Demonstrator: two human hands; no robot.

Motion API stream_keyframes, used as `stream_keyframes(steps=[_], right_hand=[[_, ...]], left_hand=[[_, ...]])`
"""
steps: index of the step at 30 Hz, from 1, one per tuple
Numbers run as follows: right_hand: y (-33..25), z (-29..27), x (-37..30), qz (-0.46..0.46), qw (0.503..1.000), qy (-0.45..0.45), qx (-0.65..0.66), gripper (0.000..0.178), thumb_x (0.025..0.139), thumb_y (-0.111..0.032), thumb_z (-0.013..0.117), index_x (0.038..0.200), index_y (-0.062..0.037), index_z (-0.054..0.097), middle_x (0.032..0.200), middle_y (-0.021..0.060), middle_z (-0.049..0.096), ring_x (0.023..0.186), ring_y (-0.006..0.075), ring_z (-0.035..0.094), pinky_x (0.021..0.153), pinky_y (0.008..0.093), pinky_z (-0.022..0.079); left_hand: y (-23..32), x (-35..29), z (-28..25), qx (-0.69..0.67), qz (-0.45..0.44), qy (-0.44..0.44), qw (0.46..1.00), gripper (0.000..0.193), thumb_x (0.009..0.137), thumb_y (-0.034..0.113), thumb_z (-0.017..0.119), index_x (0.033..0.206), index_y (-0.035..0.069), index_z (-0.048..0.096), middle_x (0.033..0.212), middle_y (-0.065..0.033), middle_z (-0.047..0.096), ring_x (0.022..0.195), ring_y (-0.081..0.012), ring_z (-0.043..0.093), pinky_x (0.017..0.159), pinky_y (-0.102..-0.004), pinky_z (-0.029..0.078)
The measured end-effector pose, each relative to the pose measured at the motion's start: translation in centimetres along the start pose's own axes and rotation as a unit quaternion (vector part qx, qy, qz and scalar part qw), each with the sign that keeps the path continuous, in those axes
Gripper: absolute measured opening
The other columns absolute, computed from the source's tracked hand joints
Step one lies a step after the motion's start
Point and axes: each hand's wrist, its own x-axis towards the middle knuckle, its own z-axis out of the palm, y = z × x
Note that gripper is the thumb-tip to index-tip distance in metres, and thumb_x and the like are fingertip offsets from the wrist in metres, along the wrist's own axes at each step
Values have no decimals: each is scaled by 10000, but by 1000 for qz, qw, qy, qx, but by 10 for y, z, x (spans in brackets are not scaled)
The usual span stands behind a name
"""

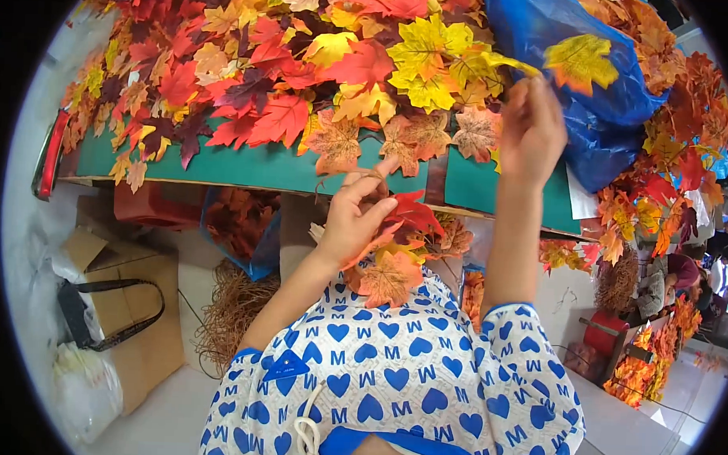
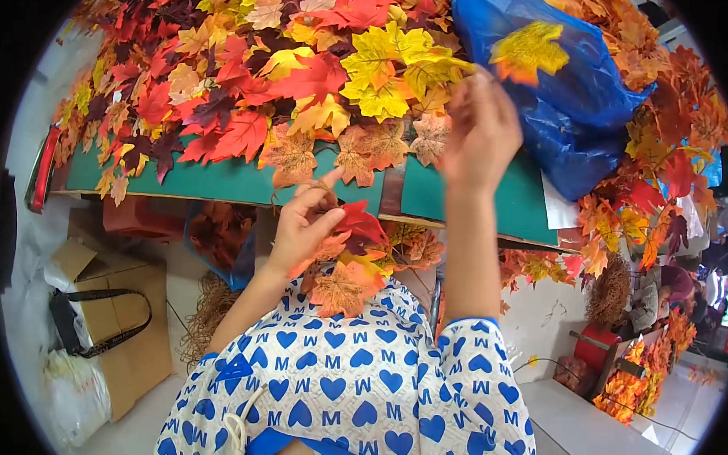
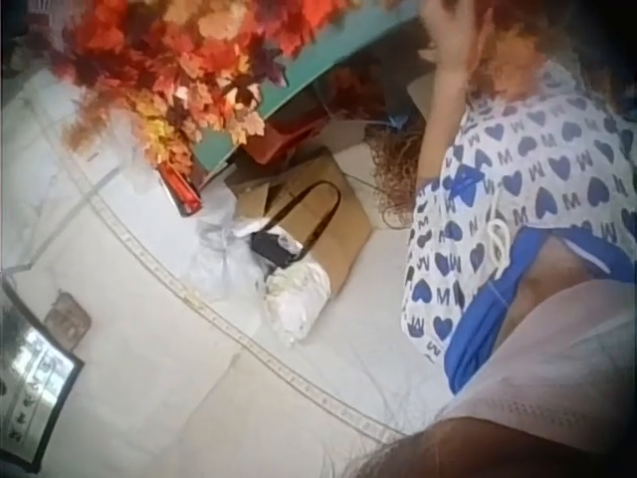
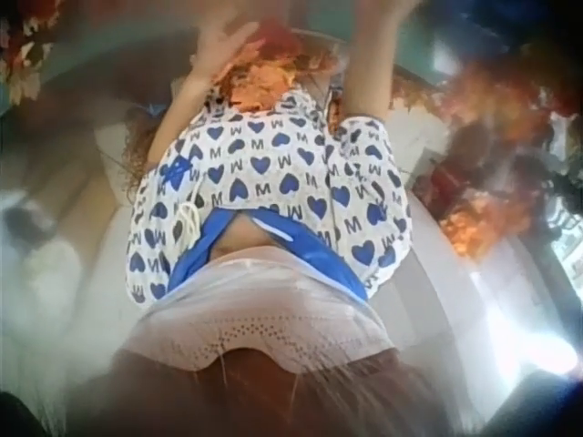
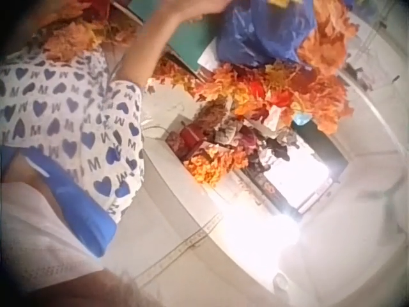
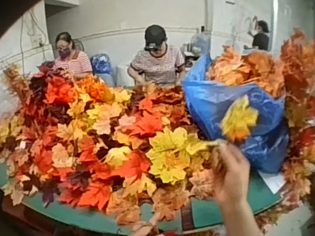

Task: The person assembles artificial maple leaves onto a decorative string to create garlands by hand.

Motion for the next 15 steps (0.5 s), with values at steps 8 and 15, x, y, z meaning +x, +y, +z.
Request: stream_keyframes(steps=[8, 15], right_hand=[[65, -4, -126, 231, 973, 9, 23, 168, 888, -85, 601, 998, 36, 637, 839, 72, 651, 658, 101, 611, 590, 233, 494], [72, -26, -133, 99, 963, -144, -206, 149, 862, -37, 620, 984, 18, 684, 904, 81, 653, 822, 109, 592, 652, 216, 487]], left_hand=[[13, -6, 15, 24, 3, 77, 997, 262, 816, -34, 633, 1073, -11, 586, 1001, -35, 638, 875, -103, 600, 788, -248, 484], [10, -5, 8, -119, -30, 129, 984, 350, 809, -58, 632, 1144, -6, 545, 1044, -64, 618, 913, -139, 611, 821, -269, 496]])
